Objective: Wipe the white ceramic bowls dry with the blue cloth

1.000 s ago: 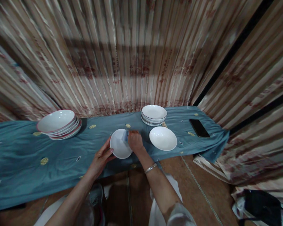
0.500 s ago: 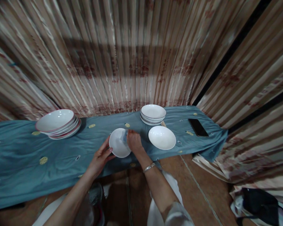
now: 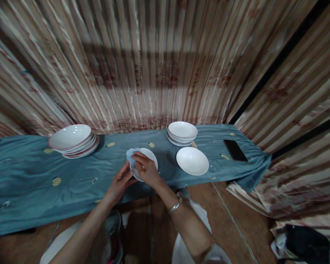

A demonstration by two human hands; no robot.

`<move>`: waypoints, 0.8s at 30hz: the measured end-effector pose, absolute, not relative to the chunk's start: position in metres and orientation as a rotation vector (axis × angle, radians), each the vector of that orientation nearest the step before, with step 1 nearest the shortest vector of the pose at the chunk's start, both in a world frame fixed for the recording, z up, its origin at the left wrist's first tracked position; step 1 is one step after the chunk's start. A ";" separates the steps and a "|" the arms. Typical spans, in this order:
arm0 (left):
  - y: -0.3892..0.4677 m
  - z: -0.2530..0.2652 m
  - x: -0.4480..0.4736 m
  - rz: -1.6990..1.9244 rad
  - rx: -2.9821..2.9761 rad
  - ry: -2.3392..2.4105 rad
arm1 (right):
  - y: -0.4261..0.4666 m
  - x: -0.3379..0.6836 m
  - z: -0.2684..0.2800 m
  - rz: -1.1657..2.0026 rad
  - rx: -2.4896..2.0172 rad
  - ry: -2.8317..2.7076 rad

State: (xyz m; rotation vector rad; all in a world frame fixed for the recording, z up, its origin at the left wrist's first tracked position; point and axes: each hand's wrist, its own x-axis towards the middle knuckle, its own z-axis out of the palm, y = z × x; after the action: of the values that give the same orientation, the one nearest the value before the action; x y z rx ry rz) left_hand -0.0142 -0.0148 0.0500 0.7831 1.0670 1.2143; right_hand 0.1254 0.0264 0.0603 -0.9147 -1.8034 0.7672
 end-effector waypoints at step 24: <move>-0.016 0.062 -0.014 1.178 0.814 1.048 | 0.024 0.163 0.045 0.345 -1.349 -2.369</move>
State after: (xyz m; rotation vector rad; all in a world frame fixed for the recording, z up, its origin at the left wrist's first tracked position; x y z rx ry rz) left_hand -0.0139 -0.0158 0.0622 0.8136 1.0484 1.1781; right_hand 0.1625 0.0236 0.0445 -1.3492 -2.3693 0.3450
